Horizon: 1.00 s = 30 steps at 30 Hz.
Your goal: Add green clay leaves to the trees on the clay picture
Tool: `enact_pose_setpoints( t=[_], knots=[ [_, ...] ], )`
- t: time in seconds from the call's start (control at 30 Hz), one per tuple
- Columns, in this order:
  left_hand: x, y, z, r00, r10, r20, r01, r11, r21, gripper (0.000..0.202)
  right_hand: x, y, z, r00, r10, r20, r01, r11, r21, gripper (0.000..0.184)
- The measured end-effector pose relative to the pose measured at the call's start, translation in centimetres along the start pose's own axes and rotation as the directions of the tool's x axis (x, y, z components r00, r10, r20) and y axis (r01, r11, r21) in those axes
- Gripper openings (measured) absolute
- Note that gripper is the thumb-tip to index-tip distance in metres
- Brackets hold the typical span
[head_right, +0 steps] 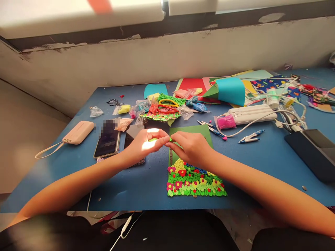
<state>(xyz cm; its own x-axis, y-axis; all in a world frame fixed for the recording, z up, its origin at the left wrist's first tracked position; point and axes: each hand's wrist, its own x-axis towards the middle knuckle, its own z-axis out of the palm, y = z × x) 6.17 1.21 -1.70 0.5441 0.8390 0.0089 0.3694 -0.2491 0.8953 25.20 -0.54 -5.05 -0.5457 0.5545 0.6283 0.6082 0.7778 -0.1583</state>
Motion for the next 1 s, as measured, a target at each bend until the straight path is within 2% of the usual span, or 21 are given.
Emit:
enact_pose_setpoints(
  t=[0.13, 0.27, 0.33, 0.37, 0.43, 0.47, 0.5, 0.53, 0.57, 0.63, 0.7, 0.73, 0.9, 1.0],
  knots=[
    [-1.2, -0.6, 0.4, 0.994, 0.11, 0.028, -0.114, 0.956, 0.272, 0.036, -0.2, 0.0, -0.5, 0.99, -0.133, 0.048, 0.136, 0.989, -0.065, 0.024],
    [-2.5, -1.4, 1.0, 0.989, 0.132, 0.065, -0.147, 0.889, 0.434, 0.031, -0.9, 0.5, -1.0, 0.989, -0.15, 0.003, 0.149, 0.978, -0.145, 0.018],
    [-2.8, -1.3, 0.4, 0.987, 0.132, 0.092, -0.16, 0.853, 0.496, 0.035, -1.3, 0.8, -1.1, 0.989, -0.148, -0.012, 0.144, 0.977, -0.155, 0.018],
    [-2.8, -1.2, -0.4, 0.987, 0.118, 0.105, -0.156, 0.836, 0.527, 0.037, -1.4, 0.8, -1.1, 0.989, -0.146, -0.016, 0.142, 0.979, -0.149, 0.016],
    [-2.9, -0.9, -3.1, 0.992, 0.065, 0.11, -0.118, 0.804, 0.583, 0.038, -1.5, 0.8, -1.1, 0.991, -0.133, -0.005, 0.131, 0.983, -0.131, 0.01],
    [-3.0, -0.8, -4.9, 0.994, -0.044, 0.105, -0.038, 0.741, 0.67, 0.039, -1.5, 0.8, -1.1, 0.992, -0.125, 0.008, 0.125, 0.984, -0.127, 0.01],
    [-3.1, -0.9, -6.9, 0.984, -0.17, 0.051, 0.078, 0.671, 0.737, 0.041, -1.5, 0.7, -1.1, 0.992, -0.12, 0.023, 0.122, 0.984, -0.13, 0.014],
    [-3.2, -1.0, -9.0, 0.957, -0.289, -0.024, 0.202, 0.602, 0.772, 0.041, -1.5, 0.7, -1.1, 0.992, -0.118, 0.036, 0.122, 0.982, -0.141, 0.018],
    [-3.5, -1.2, -11.0, 0.898, -0.434, -0.072, 0.317, 0.525, 0.79, 0.04, -1.5, 0.6, -1.1, 0.992, -0.121, 0.045, 0.127, 0.979, -0.158, 0.02],
    [-4.0, -1.8, -14.0, 0.723, -0.677, -0.135, 0.493, 0.369, 0.788, 0.043, -1.4, 0.5, -1.1, 0.988, -0.145, 0.042, 0.151, 0.968, -0.199, 0.021],
    [-4.4, -2.4, -15.5, 0.662, -0.734, -0.154, 0.536, 0.319, 0.782, 0.043, -1.4, 0.5, -1.2, 0.985, -0.171, 0.035, 0.175, 0.957, -0.231, 0.019],
    [-4.5, -2.7, -15.6, 0.652, -0.741, -0.158, 0.541, 0.308, 0.783, 0.043, -1.3, 0.5, -1.2, 0.983, -0.181, 0.028, 0.183, 0.953, -0.243, 0.018],
    [-3.9, -3.4, -14.0, 0.683, -0.712, -0.162, 0.498, 0.291, 0.817, 0.049, -1.3, 0.5, -1.2, 0.98, -0.198, 0.015, 0.194, 0.942, -0.275, 0.016],
    [-3.7, -3.9, -13.8, 0.688, -0.702, -0.185, 0.507, 0.281, 0.815, 0.05, -1.2, 0.4, -1.3, 0.978, -0.206, 0.003, 0.199, 0.938, -0.283, 0.014]
  ],
)
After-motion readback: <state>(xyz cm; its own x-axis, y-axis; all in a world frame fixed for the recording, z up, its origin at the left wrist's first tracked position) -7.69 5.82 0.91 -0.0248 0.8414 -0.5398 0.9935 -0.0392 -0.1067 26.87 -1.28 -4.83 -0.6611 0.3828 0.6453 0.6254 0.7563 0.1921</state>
